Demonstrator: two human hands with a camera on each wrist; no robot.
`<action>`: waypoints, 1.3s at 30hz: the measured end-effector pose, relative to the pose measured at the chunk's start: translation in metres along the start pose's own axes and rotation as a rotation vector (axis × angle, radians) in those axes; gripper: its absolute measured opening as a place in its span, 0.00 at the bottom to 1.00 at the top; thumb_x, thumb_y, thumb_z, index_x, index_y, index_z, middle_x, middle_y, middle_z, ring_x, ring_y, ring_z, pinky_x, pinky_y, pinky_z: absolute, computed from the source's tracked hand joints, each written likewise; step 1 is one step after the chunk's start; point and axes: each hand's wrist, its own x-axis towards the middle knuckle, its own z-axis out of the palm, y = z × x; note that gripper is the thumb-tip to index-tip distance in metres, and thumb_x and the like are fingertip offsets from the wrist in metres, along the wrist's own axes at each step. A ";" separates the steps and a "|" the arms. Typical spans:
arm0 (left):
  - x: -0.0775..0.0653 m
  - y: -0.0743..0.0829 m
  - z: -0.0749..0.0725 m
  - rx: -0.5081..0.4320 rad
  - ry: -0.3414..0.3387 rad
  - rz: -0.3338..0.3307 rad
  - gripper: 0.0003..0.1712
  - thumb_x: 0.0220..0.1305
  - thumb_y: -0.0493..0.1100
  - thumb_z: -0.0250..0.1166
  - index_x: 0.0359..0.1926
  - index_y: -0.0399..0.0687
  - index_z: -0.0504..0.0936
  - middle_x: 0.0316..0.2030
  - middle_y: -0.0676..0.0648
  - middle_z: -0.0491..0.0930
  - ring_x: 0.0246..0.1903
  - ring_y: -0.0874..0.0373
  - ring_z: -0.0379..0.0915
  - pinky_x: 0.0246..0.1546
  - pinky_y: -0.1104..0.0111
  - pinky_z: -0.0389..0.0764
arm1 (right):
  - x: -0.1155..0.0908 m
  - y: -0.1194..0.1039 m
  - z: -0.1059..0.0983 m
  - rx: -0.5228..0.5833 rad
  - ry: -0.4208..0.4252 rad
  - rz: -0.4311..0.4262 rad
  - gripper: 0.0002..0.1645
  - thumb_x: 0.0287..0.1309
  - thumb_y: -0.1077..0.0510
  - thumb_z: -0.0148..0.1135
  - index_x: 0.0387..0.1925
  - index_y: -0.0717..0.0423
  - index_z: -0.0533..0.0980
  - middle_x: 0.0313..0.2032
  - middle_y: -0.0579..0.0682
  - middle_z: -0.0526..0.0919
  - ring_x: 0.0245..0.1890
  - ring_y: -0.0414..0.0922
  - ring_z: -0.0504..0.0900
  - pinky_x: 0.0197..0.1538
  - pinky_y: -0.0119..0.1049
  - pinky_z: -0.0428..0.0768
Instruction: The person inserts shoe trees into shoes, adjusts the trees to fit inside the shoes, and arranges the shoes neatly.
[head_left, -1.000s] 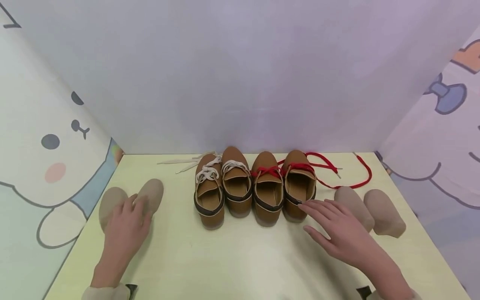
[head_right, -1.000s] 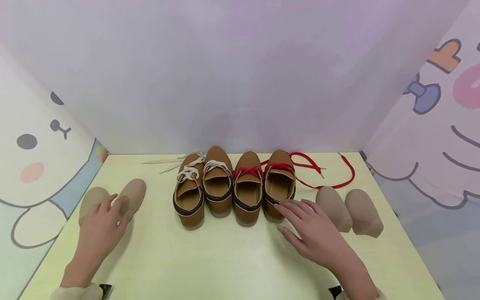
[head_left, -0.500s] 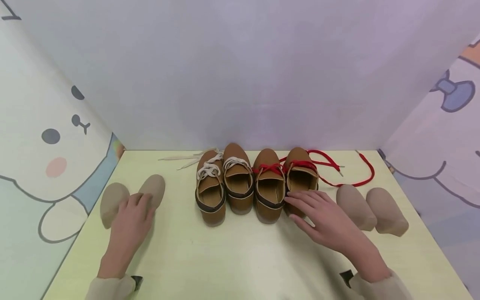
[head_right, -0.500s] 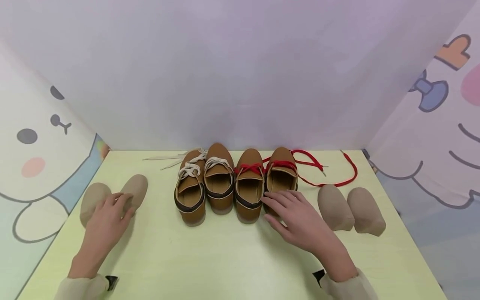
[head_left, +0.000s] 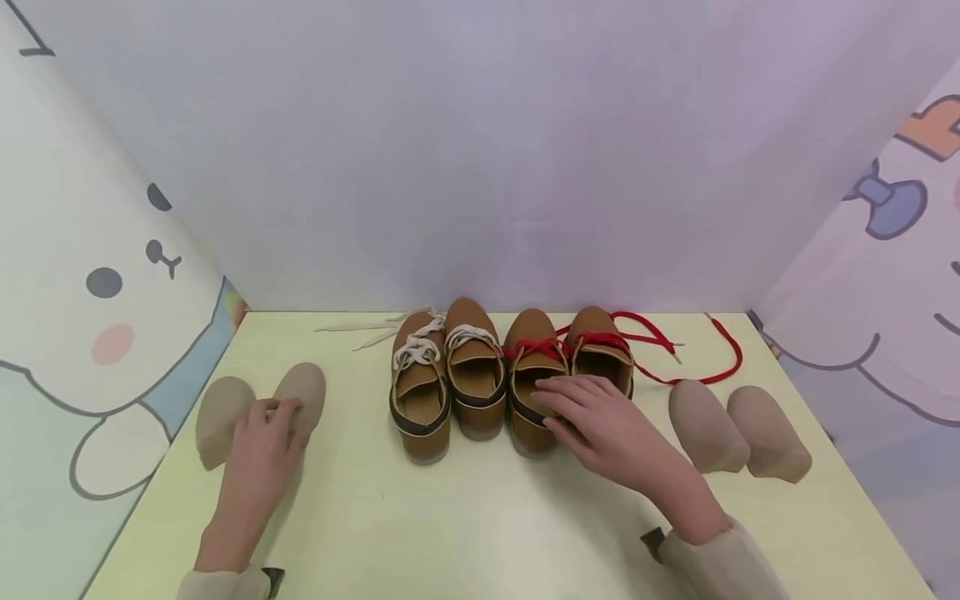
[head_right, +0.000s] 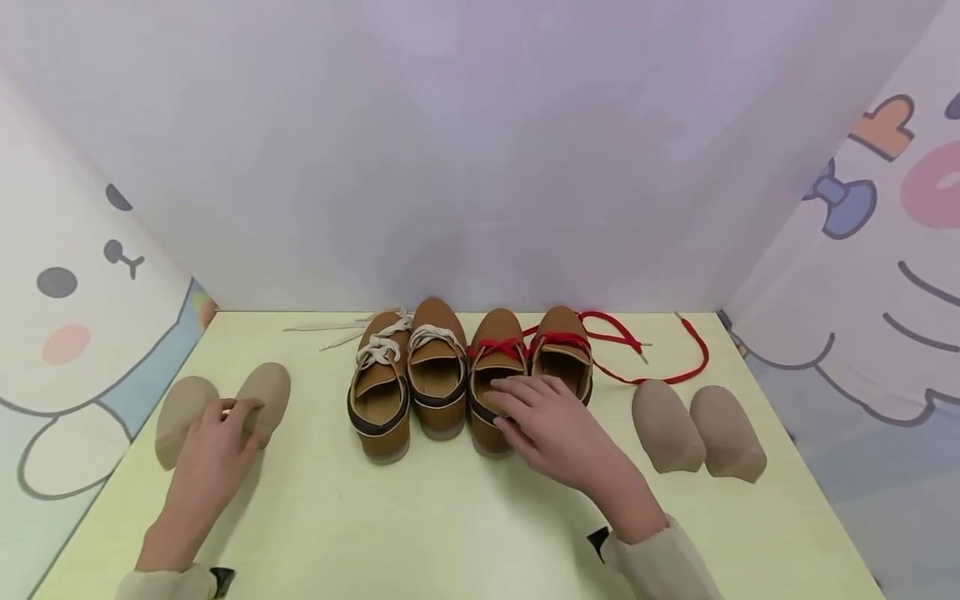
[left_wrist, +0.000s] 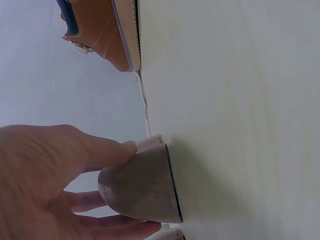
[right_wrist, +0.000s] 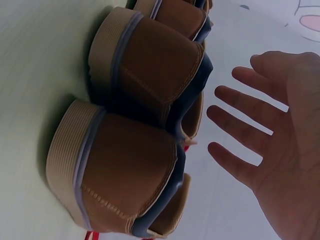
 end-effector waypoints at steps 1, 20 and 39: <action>0.000 0.000 0.000 -0.005 -0.003 -0.005 0.21 0.66 0.33 0.66 0.59 0.35 0.77 0.55 0.25 0.72 0.51 0.23 0.70 0.45 0.36 0.74 | 0.002 0.000 0.001 0.004 0.001 -0.004 0.22 0.68 0.52 0.67 0.62 0.47 0.81 0.63 0.48 0.83 0.67 0.49 0.80 0.69 0.54 0.75; -0.012 0.019 -0.009 -0.038 0.134 0.045 0.18 0.61 0.31 0.70 0.53 0.37 0.82 0.51 0.31 0.77 0.47 0.29 0.76 0.41 0.39 0.76 | 0.042 0.000 0.015 0.143 -0.046 -0.005 0.21 0.72 0.53 0.64 0.64 0.48 0.80 0.64 0.47 0.83 0.67 0.47 0.80 0.71 0.51 0.76; -0.028 0.063 -0.023 -0.037 0.282 0.131 0.17 0.61 0.32 0.69 0.53 0.41 0.85 0.52 0.36 0.79 0.49 0.35 0.76 0.38 0.41 0.78 | 0.080 -0.002 0.026 0.142 -0.064 -0.057 0.21 0.73 0.52 0.62 0.64 0.49 0.80 0.63 0.48 0.83 0.66 0.48 0.80 0.71 0.49 0.75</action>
